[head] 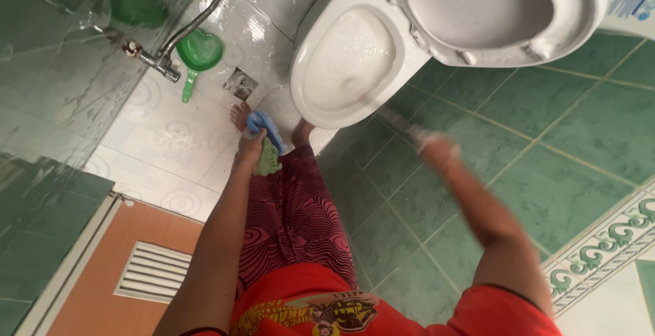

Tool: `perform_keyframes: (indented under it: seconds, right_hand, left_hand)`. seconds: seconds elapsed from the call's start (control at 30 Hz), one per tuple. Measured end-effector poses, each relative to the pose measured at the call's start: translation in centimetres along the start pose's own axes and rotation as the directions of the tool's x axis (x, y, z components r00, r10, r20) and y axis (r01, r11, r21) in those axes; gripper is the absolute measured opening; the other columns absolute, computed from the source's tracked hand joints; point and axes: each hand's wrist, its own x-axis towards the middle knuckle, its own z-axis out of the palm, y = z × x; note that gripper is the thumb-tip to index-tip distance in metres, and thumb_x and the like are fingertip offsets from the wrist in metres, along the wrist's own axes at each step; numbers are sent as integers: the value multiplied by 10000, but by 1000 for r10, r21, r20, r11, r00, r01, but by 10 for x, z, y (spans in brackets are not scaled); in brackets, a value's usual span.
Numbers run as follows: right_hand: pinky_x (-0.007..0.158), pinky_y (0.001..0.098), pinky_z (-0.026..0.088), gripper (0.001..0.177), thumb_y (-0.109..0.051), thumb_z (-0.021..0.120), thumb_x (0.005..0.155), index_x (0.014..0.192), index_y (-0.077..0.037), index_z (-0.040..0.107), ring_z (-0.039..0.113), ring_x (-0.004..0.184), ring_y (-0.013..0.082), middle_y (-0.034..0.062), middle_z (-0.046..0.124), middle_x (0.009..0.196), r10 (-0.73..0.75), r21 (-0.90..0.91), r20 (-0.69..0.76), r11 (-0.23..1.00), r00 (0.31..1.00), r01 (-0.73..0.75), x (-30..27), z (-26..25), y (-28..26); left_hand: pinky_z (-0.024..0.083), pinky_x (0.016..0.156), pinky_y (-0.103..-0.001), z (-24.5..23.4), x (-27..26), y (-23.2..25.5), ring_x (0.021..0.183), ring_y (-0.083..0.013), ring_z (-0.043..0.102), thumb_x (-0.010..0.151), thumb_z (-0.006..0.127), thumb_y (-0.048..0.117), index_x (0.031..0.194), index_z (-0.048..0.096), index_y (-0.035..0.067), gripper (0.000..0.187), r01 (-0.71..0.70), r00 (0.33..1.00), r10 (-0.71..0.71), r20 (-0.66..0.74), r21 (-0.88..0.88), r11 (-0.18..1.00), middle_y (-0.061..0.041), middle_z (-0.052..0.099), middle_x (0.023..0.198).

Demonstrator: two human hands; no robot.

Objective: The person cleans a toilet by applying soap from a green bowl, scrubbing the seat and interior with a brush and a cloth, and rinsing the surfaces with water from a handheld sprayer.

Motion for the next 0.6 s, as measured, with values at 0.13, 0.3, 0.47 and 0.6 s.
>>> perform_keyframes:
  seconds: [0.13,0.3,0.47,0.6]
  right_hand:
    - [762,466,599,406,-166,513,1004,1399,-144,606,747,913,308,140,751,1033,339,-123,-36,932,940,-341,61,-31,25]
    - [791,492,560,584,-189,585,953,1528,-151,492,680,944,406,246,700,1082,-239,366,51,908,970,205,30,7,-48]
    - [735,459,584,571,-119,499,1056,1619,-170,419,726,883,371,228,744,1043,96,115,-30,989,995,-92,73,-2,-24]
    - [732,485,556,565,-190,607,949,1503,-249,512,701,857,404,225,719,1038,-57,276,-158,956,986,100,62,36,-68]
  left_hand:
    - [508,845,-344,-2,7,-1,931,-203,643,945,692,284,1185,667,8,366,-33,999,33,17,-10,999,-107,709,1054]
    - [512,835,-337,-7,6,7,918,-201,641,940,720,259,1145,677,1,333,-59,998,56,-32,-89,994,-109,709,1034]
    - [520,831,-326,12,2,1,933,-177,656,924,701,251,1155,653,24,328,-48,997,39,-61,-153,987,-83,710,1053]
    - [499,859,-328,30,-4,-7,945,-176,647,973,711,272,1178,653,10,338,-53,997,54,-56,18,998,-99,704,1052]
